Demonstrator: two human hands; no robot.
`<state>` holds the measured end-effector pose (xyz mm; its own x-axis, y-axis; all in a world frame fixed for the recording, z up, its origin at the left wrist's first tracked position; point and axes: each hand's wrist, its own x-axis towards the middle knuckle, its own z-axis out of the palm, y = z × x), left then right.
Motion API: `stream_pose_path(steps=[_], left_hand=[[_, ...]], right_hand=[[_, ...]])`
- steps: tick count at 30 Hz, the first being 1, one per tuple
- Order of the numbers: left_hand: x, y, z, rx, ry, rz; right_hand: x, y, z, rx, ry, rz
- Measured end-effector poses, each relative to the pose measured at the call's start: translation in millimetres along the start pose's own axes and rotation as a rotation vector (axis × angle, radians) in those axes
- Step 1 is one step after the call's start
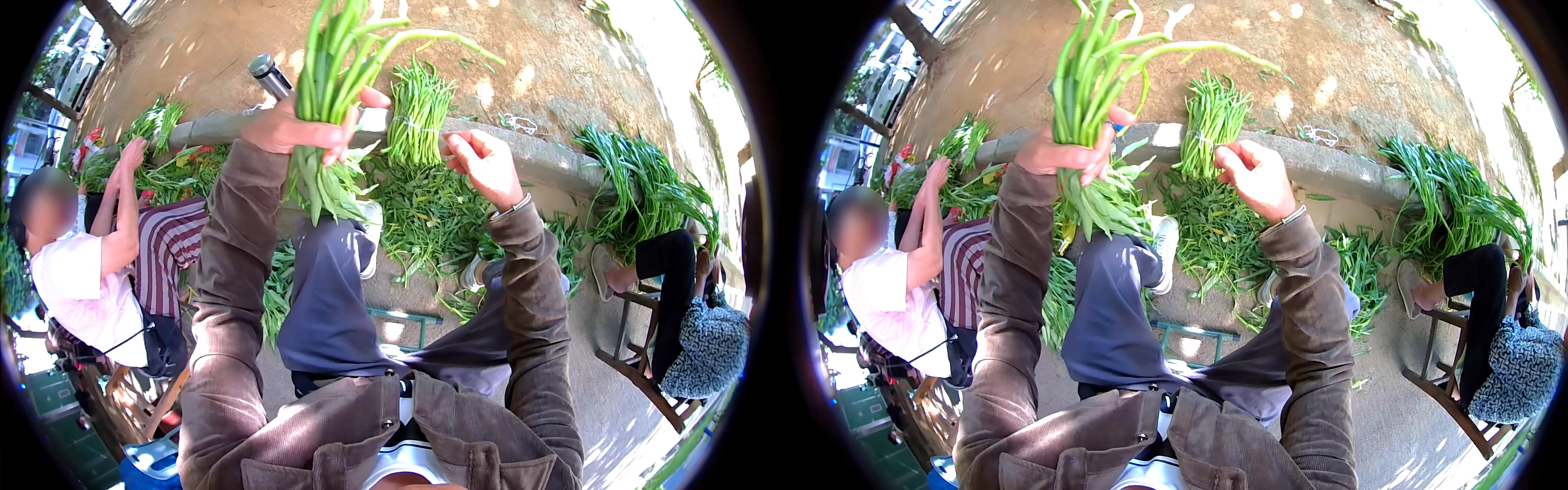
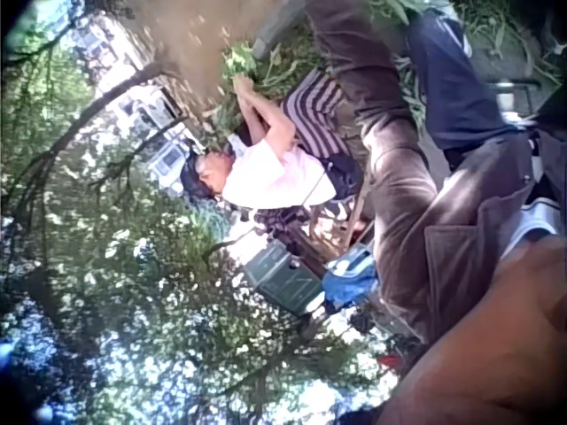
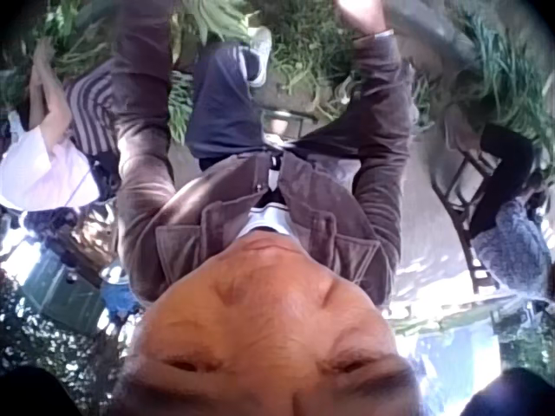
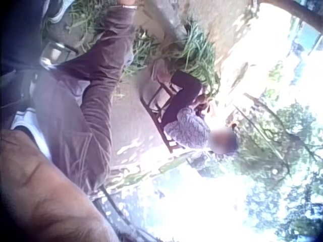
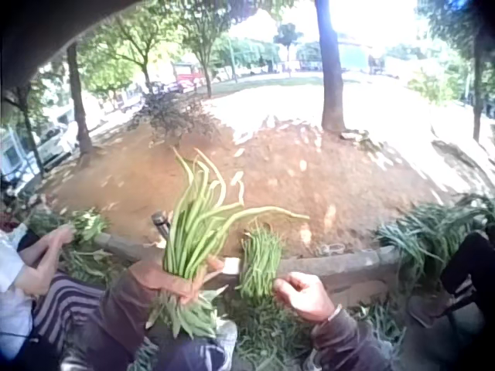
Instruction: The person sorts leafy green vegetables by hand, picking through a large pile and arranging individual stalks into organized bunches while seated outdoors.
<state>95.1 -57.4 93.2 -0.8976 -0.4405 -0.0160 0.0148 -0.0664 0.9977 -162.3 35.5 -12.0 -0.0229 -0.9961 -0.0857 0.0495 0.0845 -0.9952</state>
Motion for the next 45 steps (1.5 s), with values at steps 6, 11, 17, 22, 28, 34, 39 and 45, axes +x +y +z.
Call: stream_pose_path(steps=[6,11,17,22,28,34,39,45], left_hand=[[43,-20,59,0.040,0.120,-0.066],[74,-58,83,0.073,0.014,-0.141],[92,-77,96,-0.020,0.038,0.017],[88,-88,93,0.002,0.087,-0.034],[84,-90,98,0.150,0.195,0.023],[83,-94,100,0.529,0.525,0.076],[100,-125,126,0.393,0.772,0.297],[134,-148,110,-0.369,0.987,0.238]], right_hand=[[-1,-6,12,0.343,-0.264,-0.067],[0,-23,1,0.569,-0.399,-0.153],[-1,-15,-15,0.542,-0.193,-0.100],[1,-6,-17,0.516,-0.101,-0.037],[2,-12,-1,0.656,-0.030,-0.055],[3,-19,21,0.299,0.230,-0.332],[10,-18,18,0.376,0.435,-0.399],[17,-15,31,0.630,0.605,-0.346]])
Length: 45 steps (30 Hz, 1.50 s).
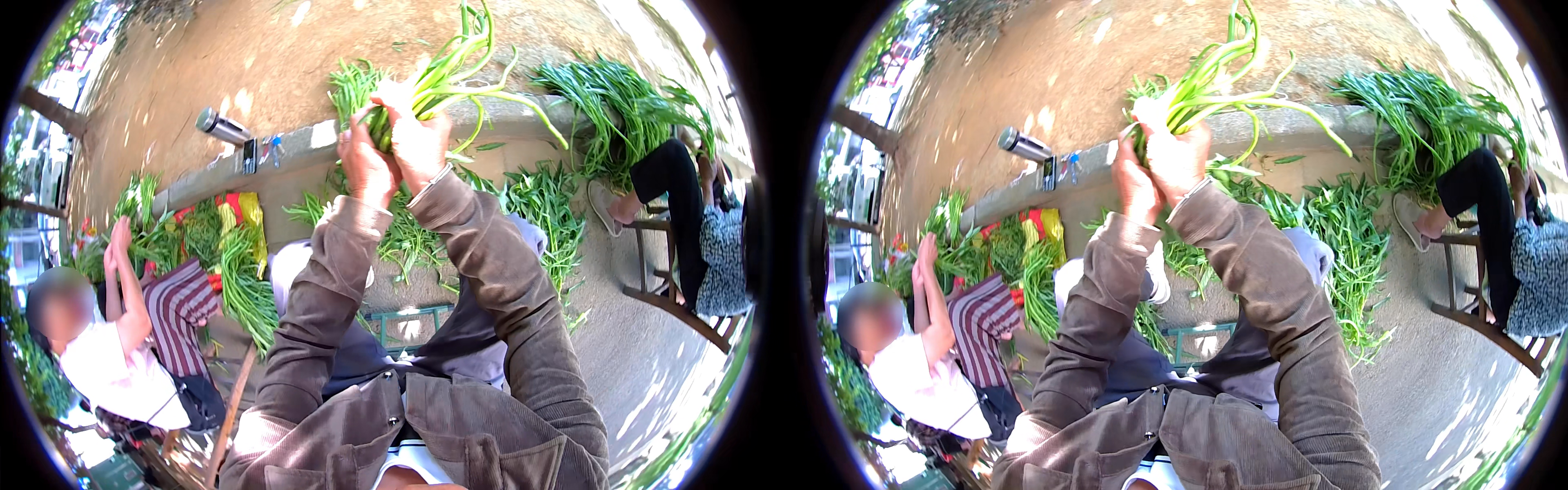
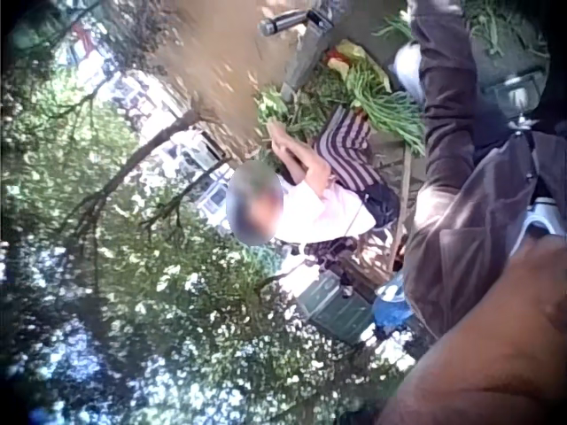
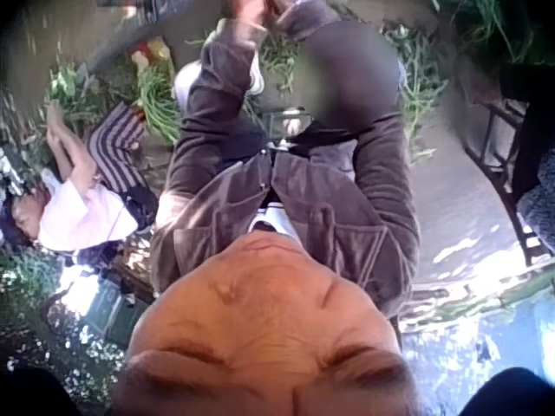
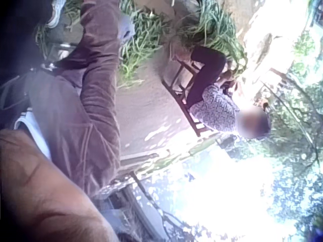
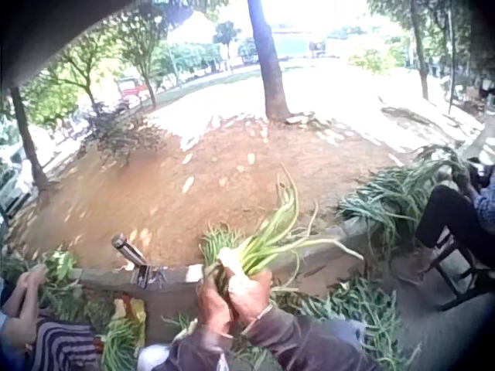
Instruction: The person sorts leafy green vegetables by hand, picking through a large pile and arranging individual stalks into organized bunches while seated outdoors.
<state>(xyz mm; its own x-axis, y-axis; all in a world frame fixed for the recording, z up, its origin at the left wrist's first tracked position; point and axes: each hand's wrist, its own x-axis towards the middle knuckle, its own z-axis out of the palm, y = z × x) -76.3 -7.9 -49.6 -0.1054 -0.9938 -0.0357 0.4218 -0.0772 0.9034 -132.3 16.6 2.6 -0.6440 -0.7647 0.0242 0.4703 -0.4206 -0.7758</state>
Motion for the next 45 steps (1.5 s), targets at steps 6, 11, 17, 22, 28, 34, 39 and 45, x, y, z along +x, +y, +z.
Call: stream_pose_path(steps=[6,11,17,22,28,34,39,45], left_hand=[[9,21,-8,0.850,-0.307,0.355],[6,43,-23,0.309,-0.337,-0.539],[35,62,-60,-0.405,-0.518,-0.848],[44,77,-70,-0.440,-0.379,-0.704],[47,86,-77,-0.306,-0.429,-0.675],[38,87,-68,-0.187,-0.368,-0.656],[40,84,-71,-0.160,-0.345,-0.623],[42,81,-72,-0.153,-0.307,-0.562]], right_hand=[[12,-19,-12,-0.151,-0.132,0.048],[21,-34,-26,-0.337,-0.493,0.418],[18,-29,-45,-0.486,-0.548,0.405],[21,-38,-54,-0.591,-0.450,0.449],[15,-45,-54,-0.547,-0.479,0.257],[-11,-26,-42,-0.698,-0.770,0.202],[-15,-19,-37,-0.847,-0.903,0.018],[-15,-8,-41,-0.871,-0.739,-0.100]])
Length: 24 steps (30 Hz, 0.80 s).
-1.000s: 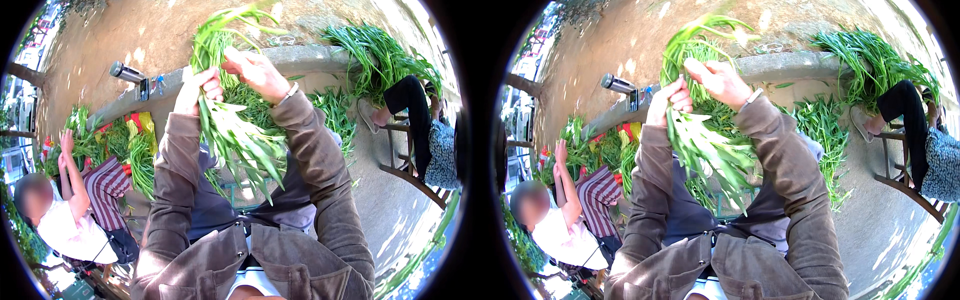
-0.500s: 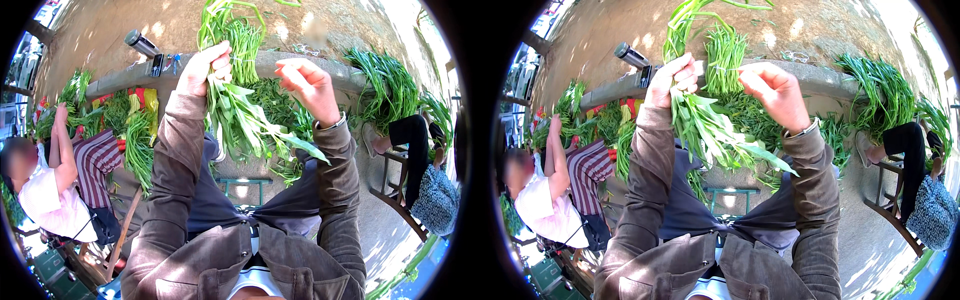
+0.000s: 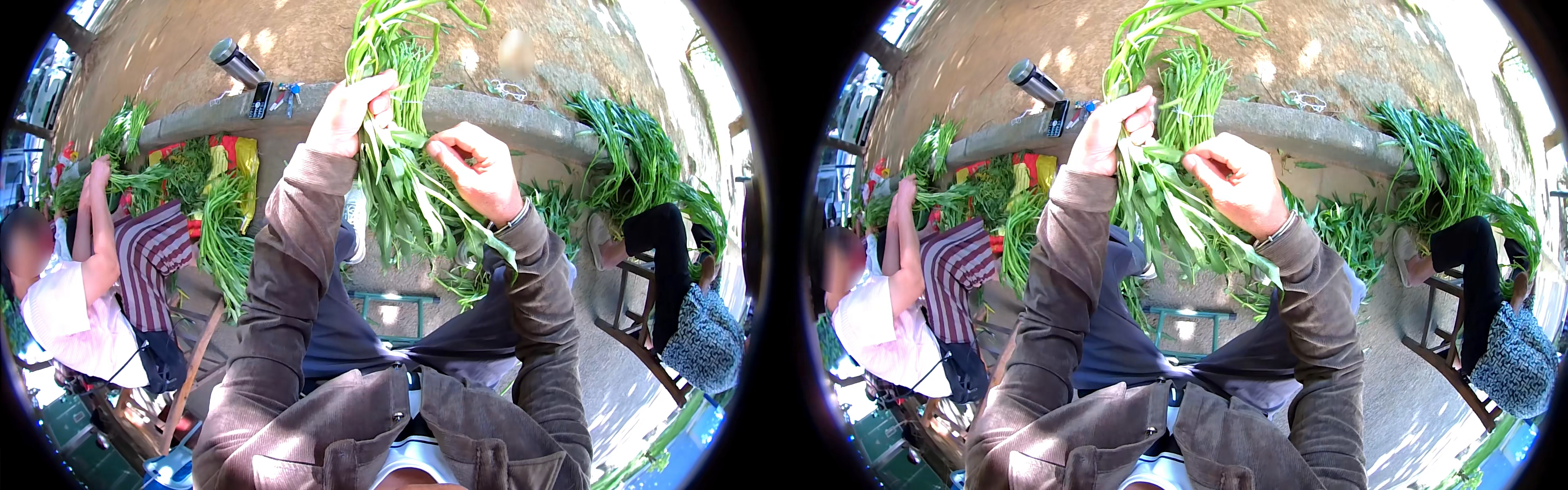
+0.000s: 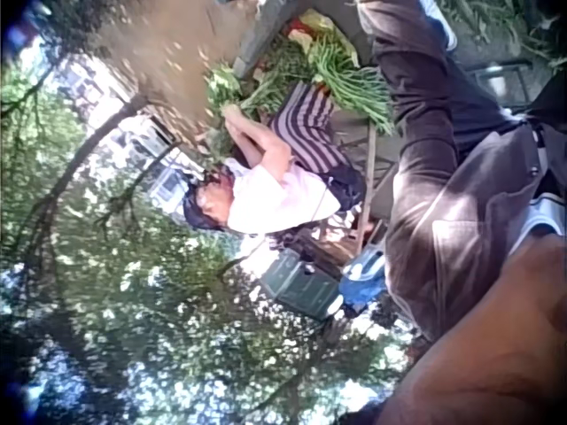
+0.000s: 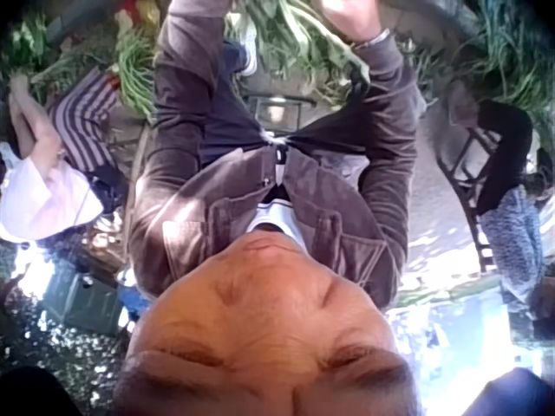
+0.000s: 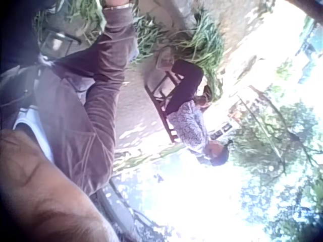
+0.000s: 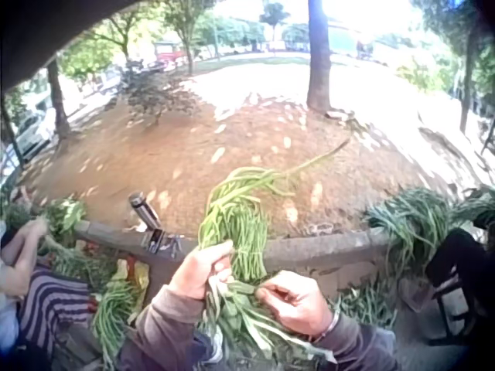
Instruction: The person sorts leafy green vegetables by hand, picking through a large pile and arranging individual stalks into organized bunches while seated outdoors.
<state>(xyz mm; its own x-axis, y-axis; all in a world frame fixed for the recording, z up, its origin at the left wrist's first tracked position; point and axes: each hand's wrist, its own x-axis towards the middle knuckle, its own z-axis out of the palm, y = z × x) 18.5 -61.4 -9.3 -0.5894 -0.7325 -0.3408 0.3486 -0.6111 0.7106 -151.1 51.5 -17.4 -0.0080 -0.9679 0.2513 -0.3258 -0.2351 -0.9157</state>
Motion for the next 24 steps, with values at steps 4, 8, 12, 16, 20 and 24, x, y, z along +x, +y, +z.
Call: stream_pose_path(steps=[4,8,12,16,20,24], left_hand=[[-1,-2,6,0.015,0.071,0.023],[2,0,0,-0.114,0.117,0.025],[1,6,0,-0.114,0.252,0.071],[9,7,-16,-0.125,0.264,0.118],[13,6,-24,-0.115,0.365,0.206],[15,2,-23,-0.026,0.418,0.285]], right_hand=[[2,-3,1,0.214,0.119,0.177],[7,-3,-10,0.346,0.217,0.222],[7,-1,-31,0.290,0.223,0.271],[11,-1,-40,0.330,0.251,0.084],[7,-14,-38,0.348,0.210,0.086],[5,-31,-14,-0.013,0.177,-0.077]])
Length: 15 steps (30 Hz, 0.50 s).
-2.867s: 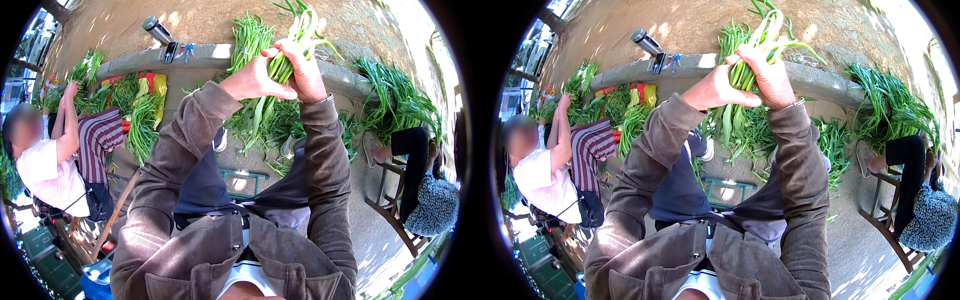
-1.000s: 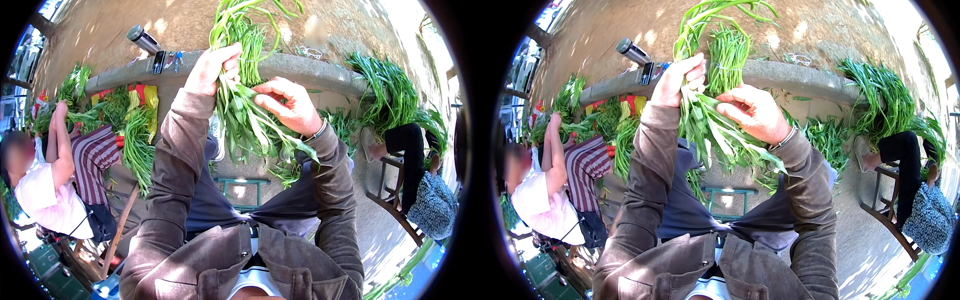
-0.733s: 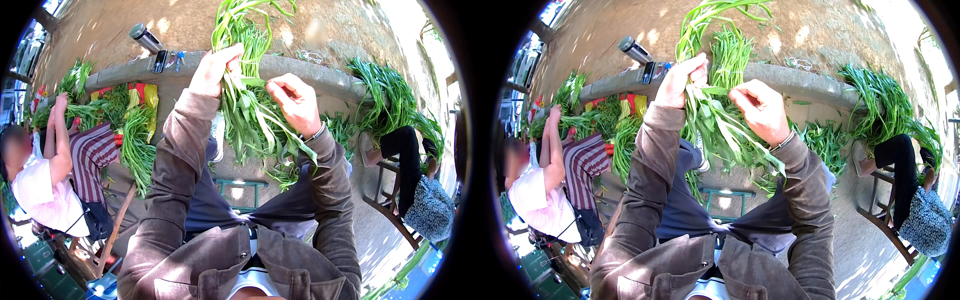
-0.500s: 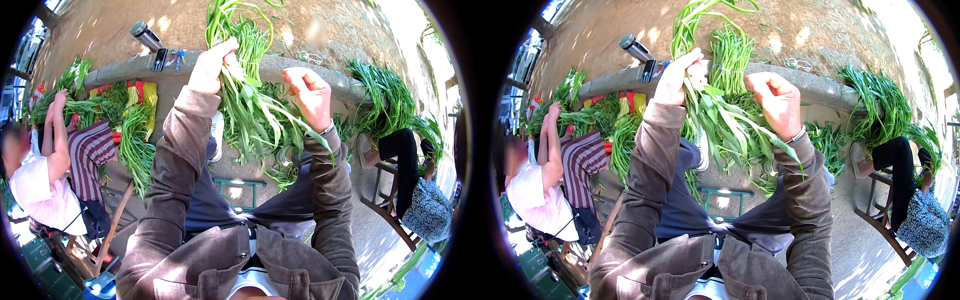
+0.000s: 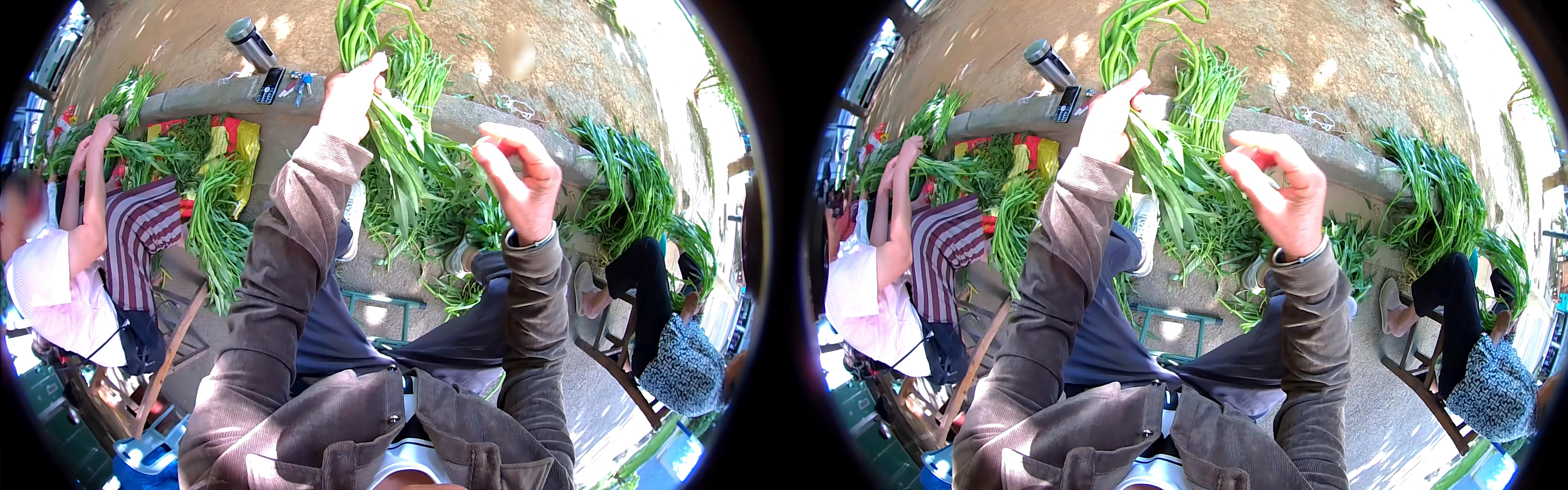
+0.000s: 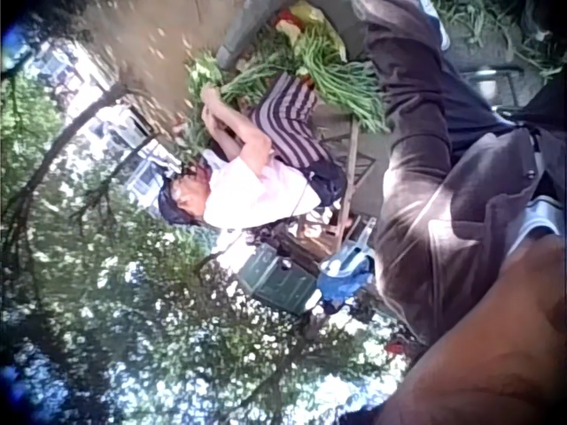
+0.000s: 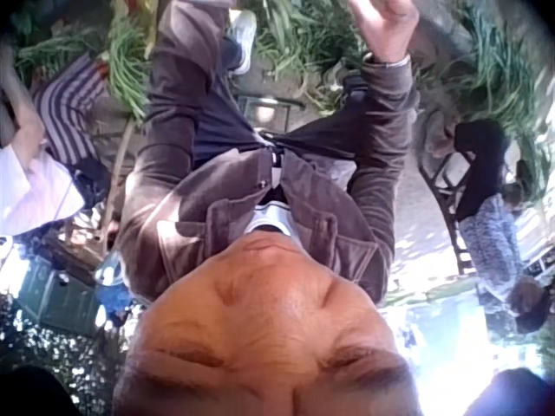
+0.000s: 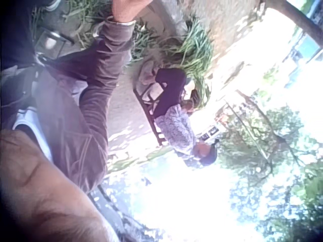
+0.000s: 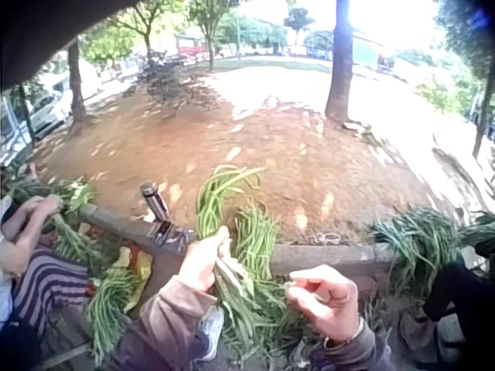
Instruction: The person sorts leafy green vegetables by hand, picking through a large pile and arranging individual stalks into organized bunches while seated outdoors.
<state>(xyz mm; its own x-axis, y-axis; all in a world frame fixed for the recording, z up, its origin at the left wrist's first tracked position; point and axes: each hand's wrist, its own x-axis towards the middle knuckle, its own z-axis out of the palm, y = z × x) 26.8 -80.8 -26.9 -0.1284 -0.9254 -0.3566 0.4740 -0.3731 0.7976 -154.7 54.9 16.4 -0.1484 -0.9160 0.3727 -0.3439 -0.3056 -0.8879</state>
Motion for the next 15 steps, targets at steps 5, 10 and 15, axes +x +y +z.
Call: stream_pose_path(steps=[5,10,15], left_hand=[[-1,0,4,-0.025,-0.021,-0.004],[2,-1,0,-0.067,-0.041,-0.028],[-7,1,9,-0.009,-0.014,0.014]], right_hand=[[-10,13,24,0.014,-0.144,0.092],[-7,9,34,-0.116,-0.207,0.080],[-8,18,40,-0.183,-0.124,0.027]])
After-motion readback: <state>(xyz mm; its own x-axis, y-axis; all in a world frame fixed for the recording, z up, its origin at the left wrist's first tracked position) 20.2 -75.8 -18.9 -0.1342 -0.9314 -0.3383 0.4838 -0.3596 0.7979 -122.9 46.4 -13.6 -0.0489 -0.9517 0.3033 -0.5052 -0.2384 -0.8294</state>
